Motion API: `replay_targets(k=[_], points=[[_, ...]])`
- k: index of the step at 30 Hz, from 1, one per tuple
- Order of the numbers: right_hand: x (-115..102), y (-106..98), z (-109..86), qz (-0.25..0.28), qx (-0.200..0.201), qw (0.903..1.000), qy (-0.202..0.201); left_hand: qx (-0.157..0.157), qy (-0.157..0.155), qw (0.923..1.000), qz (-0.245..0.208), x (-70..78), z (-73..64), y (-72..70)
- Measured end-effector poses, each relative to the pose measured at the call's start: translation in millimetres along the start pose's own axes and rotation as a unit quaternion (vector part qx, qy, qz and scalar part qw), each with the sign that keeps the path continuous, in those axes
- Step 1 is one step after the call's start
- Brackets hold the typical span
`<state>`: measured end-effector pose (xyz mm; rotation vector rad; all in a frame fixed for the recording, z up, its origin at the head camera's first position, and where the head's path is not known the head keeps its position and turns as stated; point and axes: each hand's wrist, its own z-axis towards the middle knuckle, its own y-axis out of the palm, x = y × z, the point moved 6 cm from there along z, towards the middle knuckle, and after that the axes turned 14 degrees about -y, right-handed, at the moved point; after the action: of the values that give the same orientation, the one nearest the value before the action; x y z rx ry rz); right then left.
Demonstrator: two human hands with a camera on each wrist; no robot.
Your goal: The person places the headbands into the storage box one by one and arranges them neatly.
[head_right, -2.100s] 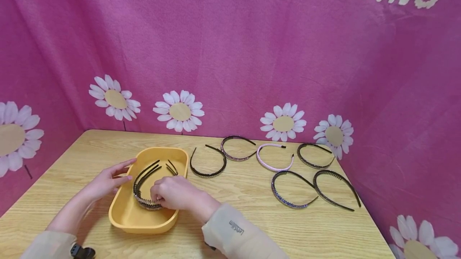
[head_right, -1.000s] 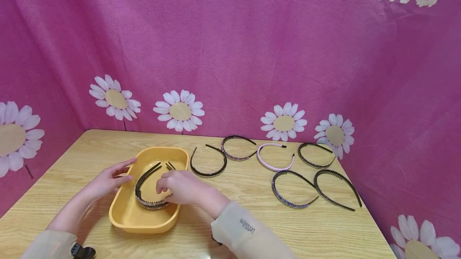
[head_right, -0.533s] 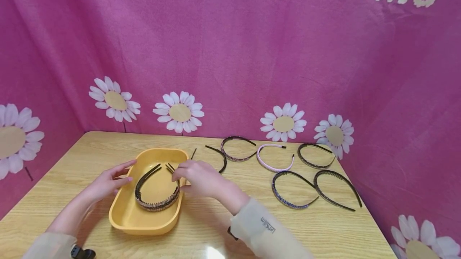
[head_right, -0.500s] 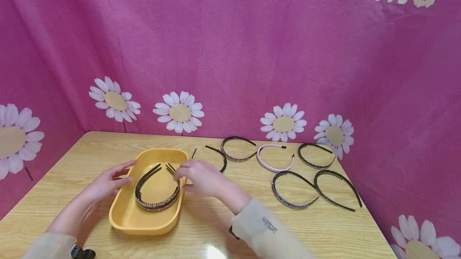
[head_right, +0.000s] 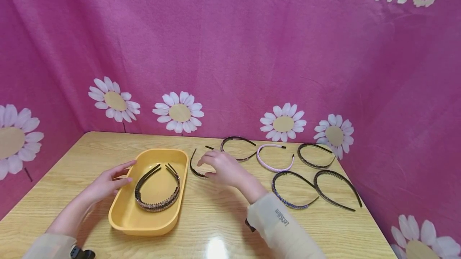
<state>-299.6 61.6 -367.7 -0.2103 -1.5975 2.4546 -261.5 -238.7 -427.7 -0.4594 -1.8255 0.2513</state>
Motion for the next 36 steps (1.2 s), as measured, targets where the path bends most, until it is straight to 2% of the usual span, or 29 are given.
replay_targets(k=[7,15,24,27,32,36], points=[[12,10,-12.9,-0.001,0.008,0.9999,0.013,-0.003,-0.002,1.0,-0.002,0.2,-0.1,0.4],[28,30,-31.5,0.027,-0.036,0.9976,0.053,-0.005,-0.005,1.0,-0.006,-0.3,-0.3,1.0],[38,41,-44.5,0.037,-0.03,0.9985,0.027,-0.008,-0.011,0.9999,-0.01,-0.3,-0.6,1.2],[42,44,-46.1,0.039,-0.03,0.9983,0.031,-0.006,-0.011,0.9999,-0.007,-0.8,-0.5,1.2],[49,46,-44.5,0.027,-0.039,0.998,0.042,-0.002,-0.01,0.9999,-0.004,-0.7,-0.8,1.0],[48,47,-40.7,0.016,-0.044,0.9983,0.033,0.0,-0.009,1.0,0.0,0.4,-1.1,0.8]])
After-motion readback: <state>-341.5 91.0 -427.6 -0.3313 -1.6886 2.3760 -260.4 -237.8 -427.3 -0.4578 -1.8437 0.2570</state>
